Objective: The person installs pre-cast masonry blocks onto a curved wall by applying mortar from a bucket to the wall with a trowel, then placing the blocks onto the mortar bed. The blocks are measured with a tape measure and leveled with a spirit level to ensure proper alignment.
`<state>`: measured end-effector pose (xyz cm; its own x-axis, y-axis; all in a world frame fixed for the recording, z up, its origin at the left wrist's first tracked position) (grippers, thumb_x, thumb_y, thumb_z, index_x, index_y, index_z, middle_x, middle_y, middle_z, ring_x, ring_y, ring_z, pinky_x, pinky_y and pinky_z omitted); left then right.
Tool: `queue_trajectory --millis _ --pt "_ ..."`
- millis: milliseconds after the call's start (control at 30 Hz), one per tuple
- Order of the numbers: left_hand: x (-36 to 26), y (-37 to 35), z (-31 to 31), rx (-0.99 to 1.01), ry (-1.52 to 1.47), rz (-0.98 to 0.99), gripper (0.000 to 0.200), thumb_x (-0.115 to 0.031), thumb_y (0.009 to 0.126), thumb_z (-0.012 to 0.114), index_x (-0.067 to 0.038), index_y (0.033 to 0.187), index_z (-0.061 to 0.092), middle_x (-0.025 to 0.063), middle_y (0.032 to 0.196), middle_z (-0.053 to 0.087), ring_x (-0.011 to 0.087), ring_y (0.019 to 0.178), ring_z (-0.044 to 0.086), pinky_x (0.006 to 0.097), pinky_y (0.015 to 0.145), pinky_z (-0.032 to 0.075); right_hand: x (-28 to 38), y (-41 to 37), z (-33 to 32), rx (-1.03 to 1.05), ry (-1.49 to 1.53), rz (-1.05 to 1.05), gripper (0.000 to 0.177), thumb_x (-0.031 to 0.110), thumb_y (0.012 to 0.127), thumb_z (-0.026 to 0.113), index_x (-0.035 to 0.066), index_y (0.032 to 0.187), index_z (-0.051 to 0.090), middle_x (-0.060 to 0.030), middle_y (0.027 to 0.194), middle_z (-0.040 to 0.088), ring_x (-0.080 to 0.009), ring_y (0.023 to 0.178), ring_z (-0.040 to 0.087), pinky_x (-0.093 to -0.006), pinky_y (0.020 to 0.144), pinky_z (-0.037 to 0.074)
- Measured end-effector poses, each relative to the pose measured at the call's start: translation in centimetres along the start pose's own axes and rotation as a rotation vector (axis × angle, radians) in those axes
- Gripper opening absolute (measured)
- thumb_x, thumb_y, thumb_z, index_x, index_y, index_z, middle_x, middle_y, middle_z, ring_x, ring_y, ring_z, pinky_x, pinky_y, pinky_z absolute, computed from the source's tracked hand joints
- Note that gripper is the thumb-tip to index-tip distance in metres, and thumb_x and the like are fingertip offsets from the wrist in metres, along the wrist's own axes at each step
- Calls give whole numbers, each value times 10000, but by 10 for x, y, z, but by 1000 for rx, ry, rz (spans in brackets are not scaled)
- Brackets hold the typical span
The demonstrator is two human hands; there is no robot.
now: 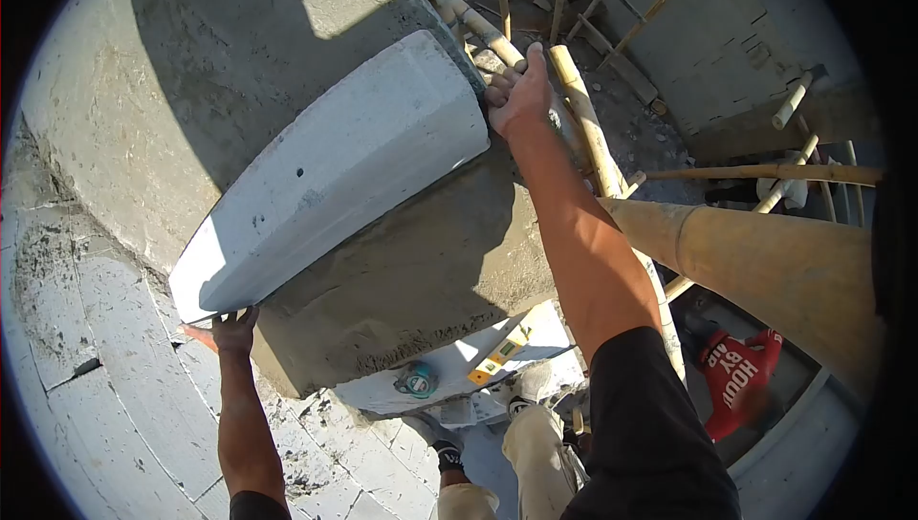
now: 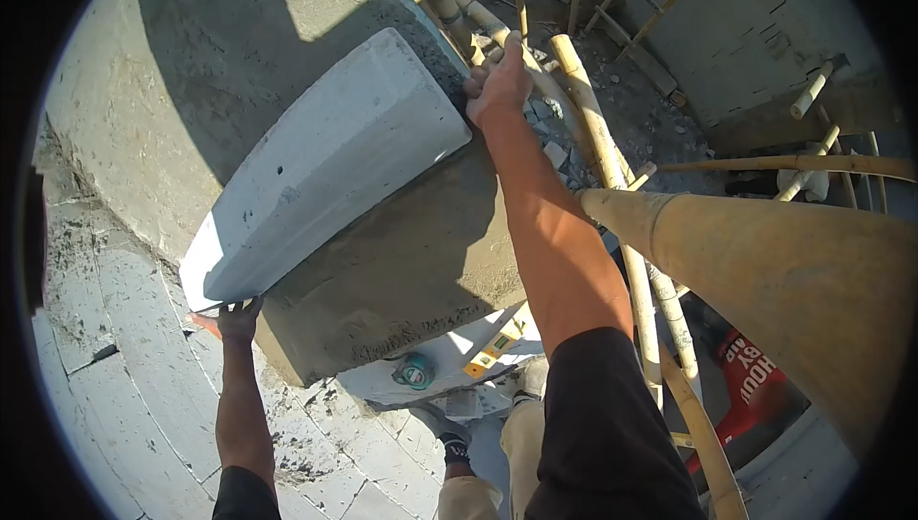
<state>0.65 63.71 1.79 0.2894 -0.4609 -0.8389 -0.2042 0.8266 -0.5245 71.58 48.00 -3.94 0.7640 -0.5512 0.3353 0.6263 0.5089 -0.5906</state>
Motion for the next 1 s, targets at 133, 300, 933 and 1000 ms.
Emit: queue_trajectory --millis 133,300,933,1000 --pt "6 -50 45 -139 -178 -5 989 -765 865 395 -132 1565 96 174 1627 105 364 1501 99 648 1162 199 -15 -5 14 82 -145 -15 428 435 933 618 179 676 391 59 565 282 -88 448 282 -260 411 223" --pt "6 28 -23 -79 -66 -7 957 -746 889 374 -124 1564 101 164 1627 116 367 1498 107 640 1161 207 -11 -4 16 80 -159 1 438 432 929 630 187 667 378 66 560 265 -87 444 260 -267 415 217" --pt "-17 71 -58 -16 385 164 936 -619 801 614 -41 1465 297 161 1512 362 329 1433 266 525 1177 224 25 7 25 170 -159 -142 428 390 906 651 184 658 371 63 554 251 -85 434 225 -272 409 187" --pt "-17 75 -61 4 1016 206 733 -231 830 796 -9 1390 379 104 1412 520 241 1381 368 377 1168 299 43 14 12 124 -107 -174 437 394 914 641 184 651 363 68 555 235 -90 439 205 -275 414 187"
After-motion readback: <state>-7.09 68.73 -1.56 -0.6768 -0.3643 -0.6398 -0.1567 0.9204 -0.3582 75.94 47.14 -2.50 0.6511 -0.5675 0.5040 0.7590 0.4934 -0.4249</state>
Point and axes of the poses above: each hand's wrist, its own y-axis towards the middle knuckle, its own z-axis out of the palm, x = y × z, the point moved 10 cm from there along y, towards the middle knuckle
